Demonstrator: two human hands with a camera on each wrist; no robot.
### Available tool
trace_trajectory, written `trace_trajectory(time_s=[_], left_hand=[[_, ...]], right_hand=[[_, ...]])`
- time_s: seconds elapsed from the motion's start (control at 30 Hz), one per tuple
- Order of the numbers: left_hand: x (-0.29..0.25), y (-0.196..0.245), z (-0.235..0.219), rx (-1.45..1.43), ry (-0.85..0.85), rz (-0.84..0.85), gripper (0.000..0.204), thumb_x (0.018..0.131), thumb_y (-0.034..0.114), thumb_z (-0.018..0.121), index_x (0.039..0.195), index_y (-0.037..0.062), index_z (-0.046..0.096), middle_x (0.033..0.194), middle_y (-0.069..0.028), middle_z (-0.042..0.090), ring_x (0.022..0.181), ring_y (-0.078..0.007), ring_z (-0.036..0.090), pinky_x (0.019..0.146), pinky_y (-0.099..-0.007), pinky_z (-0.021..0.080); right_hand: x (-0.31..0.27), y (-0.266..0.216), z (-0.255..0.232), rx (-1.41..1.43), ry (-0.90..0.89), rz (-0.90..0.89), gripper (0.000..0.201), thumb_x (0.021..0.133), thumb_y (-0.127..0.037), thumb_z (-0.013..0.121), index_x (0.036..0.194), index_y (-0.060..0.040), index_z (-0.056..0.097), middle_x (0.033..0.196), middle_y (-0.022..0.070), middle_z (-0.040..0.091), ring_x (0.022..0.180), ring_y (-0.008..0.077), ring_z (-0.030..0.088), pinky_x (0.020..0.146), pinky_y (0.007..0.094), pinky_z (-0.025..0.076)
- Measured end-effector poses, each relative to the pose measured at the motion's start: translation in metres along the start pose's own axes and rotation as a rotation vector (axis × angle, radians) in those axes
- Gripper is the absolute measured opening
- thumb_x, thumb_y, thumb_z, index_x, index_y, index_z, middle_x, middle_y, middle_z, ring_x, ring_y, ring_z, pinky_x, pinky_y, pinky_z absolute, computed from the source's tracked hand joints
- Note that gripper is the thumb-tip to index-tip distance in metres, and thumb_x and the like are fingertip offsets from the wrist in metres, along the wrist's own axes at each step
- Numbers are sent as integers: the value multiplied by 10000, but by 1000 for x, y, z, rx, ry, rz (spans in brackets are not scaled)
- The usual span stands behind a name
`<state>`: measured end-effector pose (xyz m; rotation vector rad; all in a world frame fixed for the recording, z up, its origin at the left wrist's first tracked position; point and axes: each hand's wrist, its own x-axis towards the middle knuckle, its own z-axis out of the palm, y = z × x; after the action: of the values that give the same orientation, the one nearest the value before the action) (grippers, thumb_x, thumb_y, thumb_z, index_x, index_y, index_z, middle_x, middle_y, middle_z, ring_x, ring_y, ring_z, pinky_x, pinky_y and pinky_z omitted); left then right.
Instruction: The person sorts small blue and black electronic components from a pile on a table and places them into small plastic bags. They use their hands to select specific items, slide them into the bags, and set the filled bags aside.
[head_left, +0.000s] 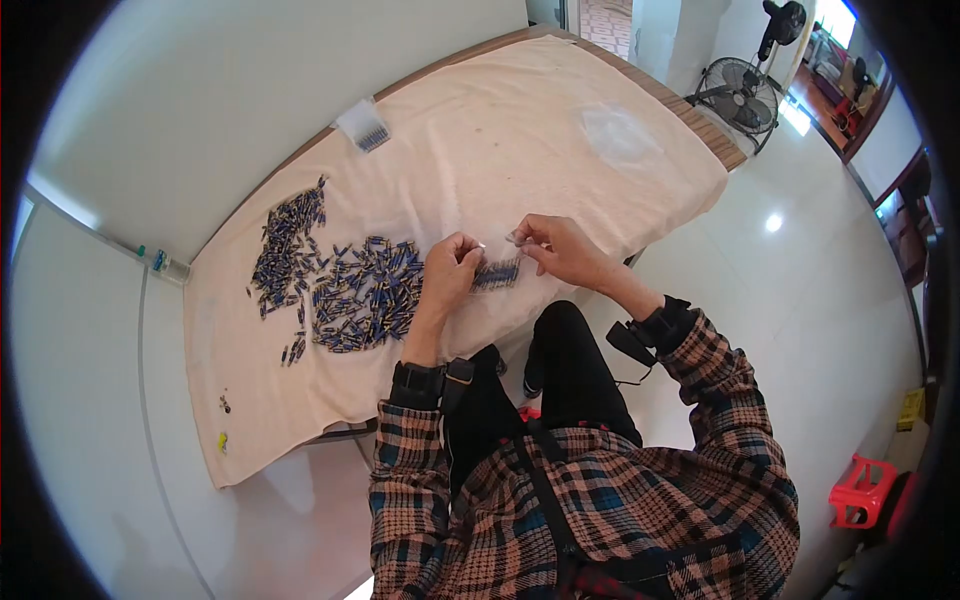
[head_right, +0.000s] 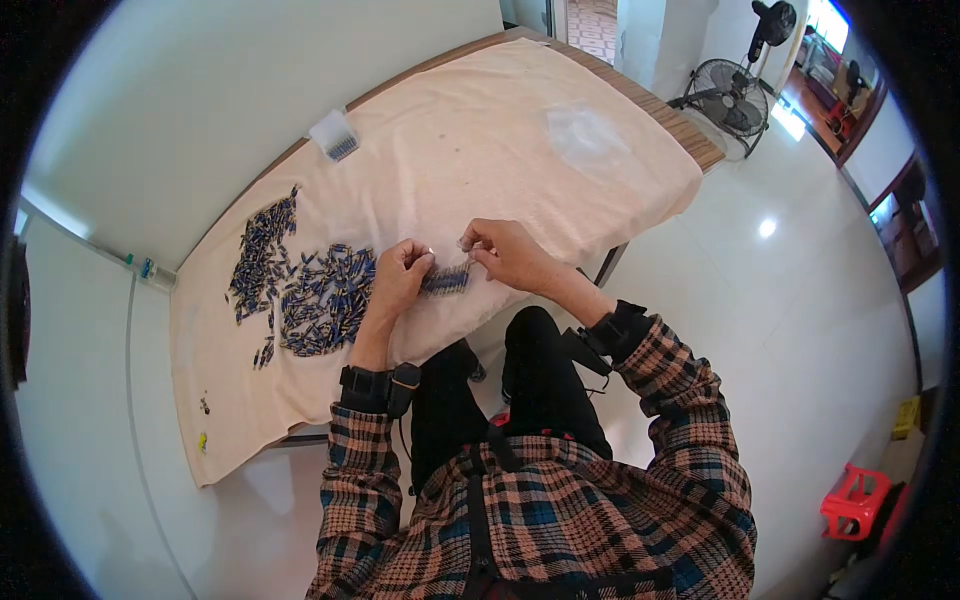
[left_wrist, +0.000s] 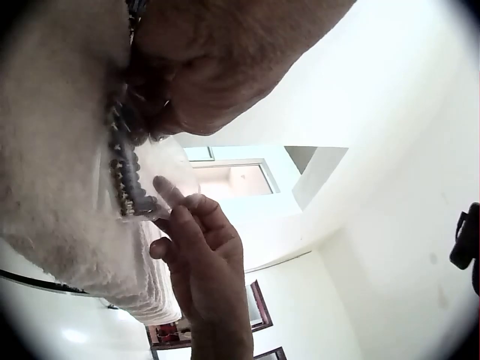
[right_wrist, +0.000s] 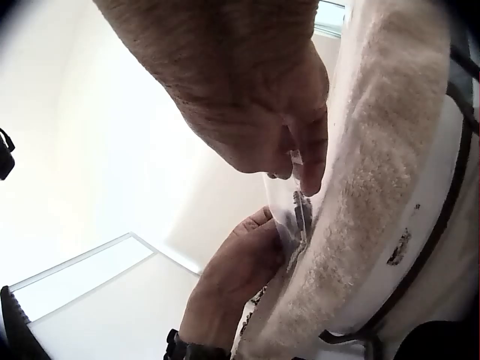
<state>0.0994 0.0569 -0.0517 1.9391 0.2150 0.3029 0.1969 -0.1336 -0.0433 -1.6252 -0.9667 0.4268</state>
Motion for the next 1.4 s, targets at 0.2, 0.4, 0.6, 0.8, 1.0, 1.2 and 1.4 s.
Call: trace_trajectory(time_s=[0.2,0.4,0.6,0.8,1.0,1.2,1.4], left_hand=[[-1,-7,1,-90,52,36,68,839,47,586,823,-18,598,699,-21,609,635,-71,537,589,-232,437],[0,-10,-5,-145,32,35,56,843,51,594,823,-1,603,698,4,595,649,-52,522,591,-218,428],[-3,-7,-10,-236,32,44,46,842,50,609,817,12,607,706,25,589,646,-43,508,588,-207,415],[-7,-3,-17,-190,-54,48,50,852,53,610,817,20,599,722,41,579,662,-29,496,608,-193,411],[-9,1,-19,-222,-133,70,63,858,64,610,811,26,594,728,54,569,674,-22,492,619,-188,411],[-13,5,-19,-222,-139,63,68,862,71,610,813,26,595,730,52,571,681,-25,498,628,-188,414],[-14,5,-24,-240,-134,67,68,869,79,605,831,24,593,738,44,577,688,-30,506,639,-189,420]], right_hand=[[-1,0,-3,-243,-31,-134,96,832,14,587,914,14,537,735,84,610,655,129,594,523,267,477],[6,-22,-2,-464,-80,-163,68,817,35,536,867,19,492,707,136,591,645,189,630,560,344,463],[9,-31,3,-246,-199,23,69,813,39,501,832,10,442,673,125,579,602,201,637,545,340,456],[7,-43,-4,-165,-367,42,57,800,61,470,820,11,451,711,146,608,601,212,671,513,322,473],[12,-45,-6,-153,-566,186,44,827,21,441,869,8,436,853,164,653,656,201,693,474,269,464],[6,-46,-4,85,-632,355,93,863,-39,450,942,-2,419,1026,162,660,695,208,702,443,238,453],[5,-57,-4,21,-553,326,83,872,-50,484,930,-3,447,958,143,677,685,182,694,438,230,449]])
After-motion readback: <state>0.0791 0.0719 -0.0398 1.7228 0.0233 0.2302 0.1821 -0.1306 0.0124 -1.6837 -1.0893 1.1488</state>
